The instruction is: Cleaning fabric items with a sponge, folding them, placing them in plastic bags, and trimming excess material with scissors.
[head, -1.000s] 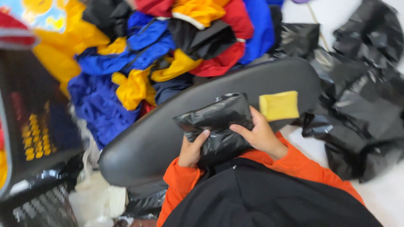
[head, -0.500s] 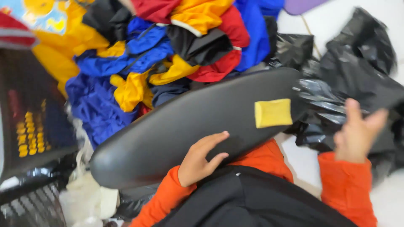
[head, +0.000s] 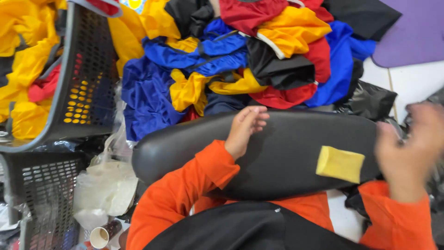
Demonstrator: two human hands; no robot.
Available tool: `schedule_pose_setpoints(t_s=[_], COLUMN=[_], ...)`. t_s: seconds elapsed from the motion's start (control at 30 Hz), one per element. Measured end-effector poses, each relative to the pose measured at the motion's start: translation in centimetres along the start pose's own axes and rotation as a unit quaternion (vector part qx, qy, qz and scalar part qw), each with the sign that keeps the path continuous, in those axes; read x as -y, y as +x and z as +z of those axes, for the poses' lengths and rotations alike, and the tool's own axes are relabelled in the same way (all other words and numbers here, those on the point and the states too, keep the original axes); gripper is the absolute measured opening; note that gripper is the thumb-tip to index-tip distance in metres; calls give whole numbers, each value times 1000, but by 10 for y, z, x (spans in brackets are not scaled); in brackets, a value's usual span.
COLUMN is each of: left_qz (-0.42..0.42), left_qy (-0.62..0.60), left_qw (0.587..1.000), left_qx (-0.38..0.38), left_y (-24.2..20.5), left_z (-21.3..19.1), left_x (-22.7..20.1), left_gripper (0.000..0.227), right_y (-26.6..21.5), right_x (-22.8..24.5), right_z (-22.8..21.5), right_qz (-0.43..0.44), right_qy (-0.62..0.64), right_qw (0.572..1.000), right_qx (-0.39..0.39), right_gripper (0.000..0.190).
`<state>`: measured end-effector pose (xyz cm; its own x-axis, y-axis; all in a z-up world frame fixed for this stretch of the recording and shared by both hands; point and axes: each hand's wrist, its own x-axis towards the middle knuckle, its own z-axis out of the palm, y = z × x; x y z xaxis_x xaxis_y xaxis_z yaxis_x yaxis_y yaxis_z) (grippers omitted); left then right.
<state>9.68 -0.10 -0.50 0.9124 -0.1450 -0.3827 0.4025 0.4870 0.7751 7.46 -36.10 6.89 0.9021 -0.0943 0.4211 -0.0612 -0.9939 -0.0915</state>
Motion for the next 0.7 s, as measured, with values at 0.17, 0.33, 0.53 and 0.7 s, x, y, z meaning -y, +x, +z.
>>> schedule_pose_setpoints(t_s=[0.17, 0.33, 0.53, 0.7], left_qz=[40, 100, 98, 88], left_qy=[58, 68, 26, -26], left_qw=[996, 989, 988, 988], left_qx=[-54, -87, -114, -123], left_y=[8, 9, 14, 14], left_z=[-17, -25, -29, -38], left_x=[35, 30, 36, 25], left_gripper=[30, 30, 28, 26], right_y=[79, 122, 106, 114], right_x=[197, 313, 332, 300], right_z=[43, 194, 275, 236], right_qz=[-372, -394, -366, -335], right_qy=[331, 291, 83, 90], right_qw=[864, 852, 884, 896], right_qx=[73, 183, 279, 275], right_gripper=[39, 34, 40, 24])
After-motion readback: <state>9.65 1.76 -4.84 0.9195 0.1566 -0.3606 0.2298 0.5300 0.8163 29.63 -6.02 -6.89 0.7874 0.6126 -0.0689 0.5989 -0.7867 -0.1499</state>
